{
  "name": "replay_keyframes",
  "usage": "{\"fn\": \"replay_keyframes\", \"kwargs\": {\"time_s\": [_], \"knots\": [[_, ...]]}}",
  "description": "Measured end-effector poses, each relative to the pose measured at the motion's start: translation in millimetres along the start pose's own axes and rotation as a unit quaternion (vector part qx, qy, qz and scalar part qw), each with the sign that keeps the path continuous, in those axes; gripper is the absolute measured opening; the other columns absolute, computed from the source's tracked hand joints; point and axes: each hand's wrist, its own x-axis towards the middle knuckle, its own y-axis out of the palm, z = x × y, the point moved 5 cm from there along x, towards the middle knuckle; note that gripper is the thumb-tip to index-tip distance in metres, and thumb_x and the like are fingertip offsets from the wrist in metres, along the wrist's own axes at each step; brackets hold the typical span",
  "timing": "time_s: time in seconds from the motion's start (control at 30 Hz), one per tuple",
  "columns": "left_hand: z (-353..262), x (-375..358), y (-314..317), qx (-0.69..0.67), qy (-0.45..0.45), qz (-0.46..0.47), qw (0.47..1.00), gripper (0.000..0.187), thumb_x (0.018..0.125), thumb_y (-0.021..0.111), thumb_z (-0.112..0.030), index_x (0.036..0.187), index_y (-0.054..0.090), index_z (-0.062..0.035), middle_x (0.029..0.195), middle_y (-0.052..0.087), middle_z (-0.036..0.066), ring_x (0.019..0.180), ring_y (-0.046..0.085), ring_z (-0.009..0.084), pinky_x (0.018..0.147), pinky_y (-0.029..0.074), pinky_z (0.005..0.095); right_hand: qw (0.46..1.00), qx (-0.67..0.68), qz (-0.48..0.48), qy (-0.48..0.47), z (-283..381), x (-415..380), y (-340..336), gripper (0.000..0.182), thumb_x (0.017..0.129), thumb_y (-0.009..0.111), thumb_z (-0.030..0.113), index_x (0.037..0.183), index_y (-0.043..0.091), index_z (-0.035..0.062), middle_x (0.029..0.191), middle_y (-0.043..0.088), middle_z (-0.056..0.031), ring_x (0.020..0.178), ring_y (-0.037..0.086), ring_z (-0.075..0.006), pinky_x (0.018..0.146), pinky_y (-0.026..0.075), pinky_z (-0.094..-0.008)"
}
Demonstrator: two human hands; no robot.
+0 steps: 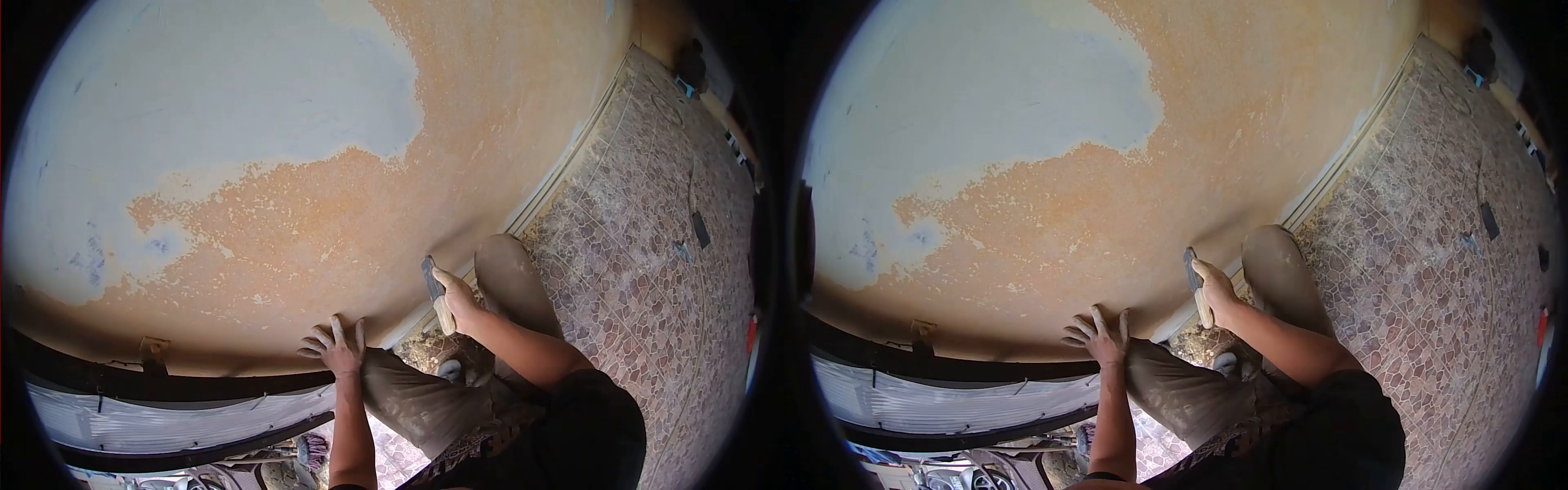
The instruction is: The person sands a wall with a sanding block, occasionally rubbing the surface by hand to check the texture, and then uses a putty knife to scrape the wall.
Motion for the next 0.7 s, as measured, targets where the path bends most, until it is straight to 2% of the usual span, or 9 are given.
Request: {"fn": "replay_keyframes", "kwargs": {"time_s": [0.03,0.1,0.13,0.3,0.37,0.5,0.57,0.63,0.7], "knots": [[-0.1,-0.9,-3.8,-0.015,-0.01,-0.009,1.0,0.074,0.083,0.074,-0.068,0.138,0.06,-0.0198,0.14,0.041,0.04,0.126,0.031,0.0789,0.099,0.015,0.0915,1.0,-0.004,-0.008,0.0,6.4,0.7,4.8,0.037,0.095,0.069,0.051,0.106,0.069,0.0153,0.081,0.059,-0.0022,0.066,0.054,-0.0142,0.055,0.043,-0.0343],[-1.6,-1.5,-5.5,-0.013,-0.008,-0.011,1.0,0.073,0.083,0.074,-0.067,0.136,0.061,-0.0194,0.138,0.043,0.04,0.125,0.033,0.0786,0.098,0.014,0.092,0.986,0.009,-0.029,-0.163,40.6,-2.0,14.7,0.042,0.098,0.067,0.046,0.128,0.067,0.0163,0.096,0.059,0.0019,0.082,0.052,-0.0112,0.069,0.045,-0.0323],[-1.7,-2.8,-5.5,-0.008,-0.001,-0.019,1.0,0.072,0.083,0.074,-0.067,0.135,0.062,-0.0193,0.138,0.043,0.04,0.124,0.033,0.0785,0.098,0.015,0.092,0.989,-0.001,-0.015,-0.149,57.3,-16.1,25.2,0.044,0.102,0.065,0.038,0.139,0.061,0.0128,0.106,0.059,0.0032,0.094,0.052,-0.0108,0.082,0.044,-0.0294],[-1.3,-4.7,-4.1,0.002,0.001,-0.013,1.0,0.071,0.084,0.072,-0.067,0.134,0.065,-0.0178,0.139,0.042,0.041,0.125,0.033,0.0784,0.098,0.014,0.0919,0.974,-0.034,0.033,-0.22,50.1,3.7,30.2,0.041,0.108,0.058,0.027,0.143,0.054,0.0076,0.112,0.055,0.0033,0.103,0.048,-0.0097,0.096,0.039,-0.0287],[1.9,-8.4,1.5,0.026,0.008,-0.002,1.0,0.085,0.084,0.073,-0.067,0.145,0.056,-0.0103,0.155,0.025,0.044,0.139,0.013,0.0768,0.106,0.005,0.0878,0.973,-0.038,0.045,-0.225,50.3,0.2,30.5,0.041,0.107,0.059,0.029,0.142,0.054,0.0072,0.108,0.052,0.0039,0.101,0.047,-0.0087,0.095,0.04,-0.0297],[2.0,-7.4,-1.2,0.039,0.03,-0.032,0.998,0.09,0.084,0.073,-0.067,0.149,0.052,-0.0095,0.158,0.019,0.043,0.141,0.008,0.0759,0.108,0.004,0.0869,0.98,-0.024,0.012,-0.198,58.5,3.5,16.8,0.043,0.108,0.057,0.029,0.144,0.05,0.0054,0.107,0.052,0.0017,0.103,0.047,-0.0088,0.094,0.041,-0.0313],[1.2,-4.6,-5.5,0.022,0.012,-0.026,0.999,0.083,0.084,0.071,-0.068,0.144,0.056,-0.0117,0.149,0.032,0.045,0.136,0.018,0.0782,0.104,0.009,0.0898,0.906,-0.126,-0.007,-0.404,86.4,-1.8,19.8,0.05,0.109,0.056,0.034,0.148,0.044,0.0048,0.12,0.052,-0.0102,0.105,0.05,-0.0167,0.094,0.043,-0.0354],[3.3,-4.4,-3.0,0.024,0.024,-0.046,0.998,0.087,0.084,0.071,-0.067,0.147,0.052,-0.0108,0.152,0.027,0.045,0.137,0.014,0.0782,0.105,0.007,0.0893,0.804,-0.139,0.048,-0.576,141.1,-48.7,48.4,0.053,0.106,0.061,0.029,0.149,0.043,0.0044,0.12,0.051,-0.0127,0.103,0.051,-0.0218,0.091,0.045,-0.0365],[6.5,-6.7,-3.4,0.026,0.042,-0.062,0.997,0.091,0.085,0.071,-0.067,0.151,0.047,-0.0099,0.156,0.022,0.044,0.138,0.01,0.0783,0.106,0.006,0.0887,0.635,-0.214,0.017,-0.742,185.3,-82.0,73.2,0.062,0.101,0.068,0.029,0.154,0.042,0.0088,0.116,0.05,-0.0109,0.099,0.052,-0.0253,0.09,0.044,-0.0395]]}}
